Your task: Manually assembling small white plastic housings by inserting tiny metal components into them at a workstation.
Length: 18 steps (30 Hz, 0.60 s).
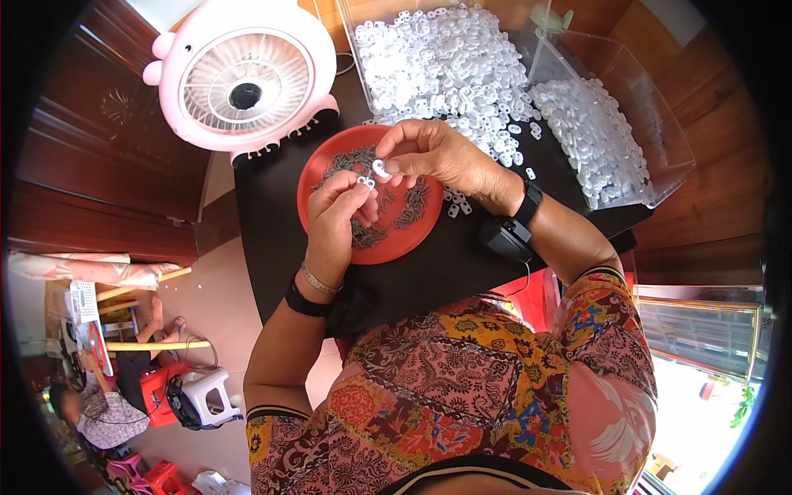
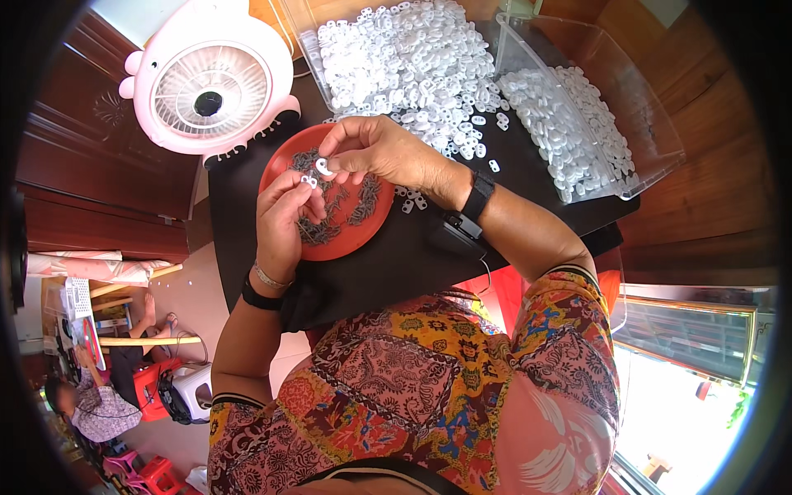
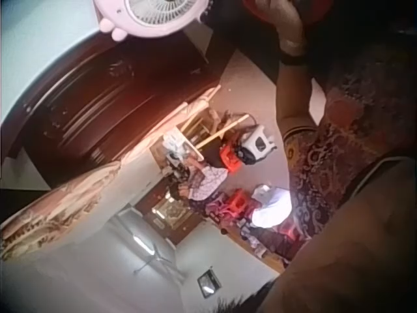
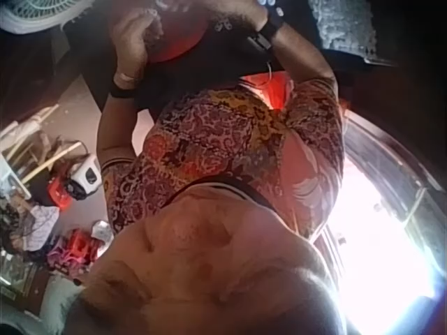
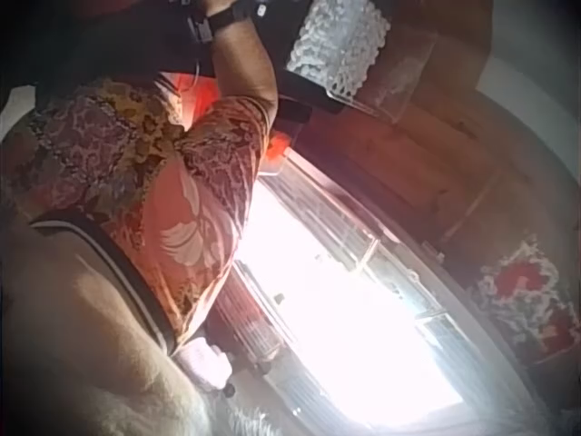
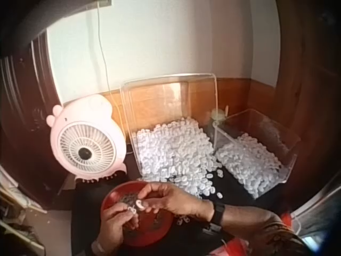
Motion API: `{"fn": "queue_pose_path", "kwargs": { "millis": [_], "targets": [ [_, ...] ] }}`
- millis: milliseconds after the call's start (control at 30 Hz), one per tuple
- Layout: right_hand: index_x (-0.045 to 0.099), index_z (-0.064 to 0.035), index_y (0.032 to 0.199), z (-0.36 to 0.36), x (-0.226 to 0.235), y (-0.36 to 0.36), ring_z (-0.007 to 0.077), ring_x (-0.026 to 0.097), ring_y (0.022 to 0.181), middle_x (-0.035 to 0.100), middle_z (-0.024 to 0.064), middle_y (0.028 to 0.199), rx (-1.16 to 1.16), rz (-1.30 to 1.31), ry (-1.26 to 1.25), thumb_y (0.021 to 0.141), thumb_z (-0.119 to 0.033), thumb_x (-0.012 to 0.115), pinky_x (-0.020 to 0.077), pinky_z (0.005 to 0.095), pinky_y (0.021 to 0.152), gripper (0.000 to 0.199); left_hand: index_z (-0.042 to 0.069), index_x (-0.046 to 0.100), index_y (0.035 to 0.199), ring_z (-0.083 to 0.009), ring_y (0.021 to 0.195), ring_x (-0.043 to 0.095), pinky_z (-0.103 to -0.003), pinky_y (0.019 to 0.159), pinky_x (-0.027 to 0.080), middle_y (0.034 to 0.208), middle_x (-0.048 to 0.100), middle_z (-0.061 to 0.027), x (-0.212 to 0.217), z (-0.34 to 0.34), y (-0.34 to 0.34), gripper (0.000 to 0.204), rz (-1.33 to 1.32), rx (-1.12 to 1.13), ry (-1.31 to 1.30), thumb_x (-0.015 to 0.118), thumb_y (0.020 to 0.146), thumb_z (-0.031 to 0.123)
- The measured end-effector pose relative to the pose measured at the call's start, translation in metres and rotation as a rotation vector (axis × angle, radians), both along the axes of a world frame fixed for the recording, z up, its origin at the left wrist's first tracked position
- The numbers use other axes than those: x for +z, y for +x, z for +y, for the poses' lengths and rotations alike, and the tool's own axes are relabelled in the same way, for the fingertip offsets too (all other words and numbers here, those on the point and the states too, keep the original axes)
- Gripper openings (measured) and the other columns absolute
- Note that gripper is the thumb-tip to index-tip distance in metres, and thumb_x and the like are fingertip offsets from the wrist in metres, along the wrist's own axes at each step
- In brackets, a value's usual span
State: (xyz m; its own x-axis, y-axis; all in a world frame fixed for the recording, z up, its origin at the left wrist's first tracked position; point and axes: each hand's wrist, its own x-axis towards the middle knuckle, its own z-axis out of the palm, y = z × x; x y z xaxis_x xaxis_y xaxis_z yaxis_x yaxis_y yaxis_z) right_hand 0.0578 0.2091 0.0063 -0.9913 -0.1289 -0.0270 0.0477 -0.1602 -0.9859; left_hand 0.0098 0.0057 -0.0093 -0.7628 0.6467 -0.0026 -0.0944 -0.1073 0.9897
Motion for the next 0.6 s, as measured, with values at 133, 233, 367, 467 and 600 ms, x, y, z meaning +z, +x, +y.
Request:
{"fn": "queue_pose_path", "kwargs": {
  "millis": [133,233,367,467,600],
  "targets": [
    [0.061,-0.0027,0.107,-0.005,0.006,0.003,0.0067,0.062,0.074,0.066,0.0011,0.086,-0.005,0.006,0.003,0.088,-0.006,0.061,0.0485,0.0199,0.065,0.019,0.001,0.059,0.081,-0.0103,0.062,0.055,-0.024,0.057,0.043,0.072,0.060,-0.0040,0.001,0.001,0.001,0.018,-0.009,0.000,0.019,0.051,0.089,0.014],
    [0.061,-0.0024,0.110,-0.008,0.004,0.002,0.0052,0.059,0.074,0.063,-0.0005,0.083,-0.051,0.058,0.039,0.090,-0.004,0.058,0.0485,0.0202,0.066,0.021,0.000,0.061,0.083,-0.0104,0.064,0.056,-0.023,0.058,0.043,0.074,0.061,-0.0051,0.000,0.002,0.001,0.018,0.010,-0.026,0.016,0.051,0.089,0.013],
    [0.059,-0.0025,0.108,-0.012,-0.006,0.001,0.0052,0.055,0.071,0.060,0.0001,0.083,-0.013,0.150,0.050,0.092,0.000,0.053,0.0472,0.0201,0.066,0.017,-0.002,0.064,0.092,-0.0108,0.070,0.058,-0.023,0.062,0.045,0.082,0.064,-0.0068,0.001,0.004,0.004,0.019,0.060,-0.190,-0.012,0.051,0.088,0.011],
    [0.058,-0.0018,0.102,-0.013,-0.011,0.001,0.0049,0.051,0.068,0.058,-0.0005,0.081,0.038,0.162,-0.009,0.091,0.002,0.054,0.0454,0.0211,0.063,0.012,-0.003,0.064,0.092,-0.0110,0.072,0.058,-0.024,0.065,0.046,0.089,0.066,-0.0076,0.002,0.006,0.006,0.019,0.056,-0.211,-0.012,0.051,0.088,0.010],
    [0.059,-0.0016,0.098,-0.013,-0.013,-0.001,0.0062,0.055,0.072,0.060,0.0007,0.082,-0.077,0.187,0.050,0.089,-0.001,0.059,0.0466,0.0210,0.066,0.009,-0.003,0.064,0.093,-0.0119,0.075,0.059,-0.024,0.066,0.047,0.100,0.067,-0.0110,-0.002,0.004,0.001,0.020,0.045,-0.173,0.009,0.050,0.089,0.010]
  ]
}}
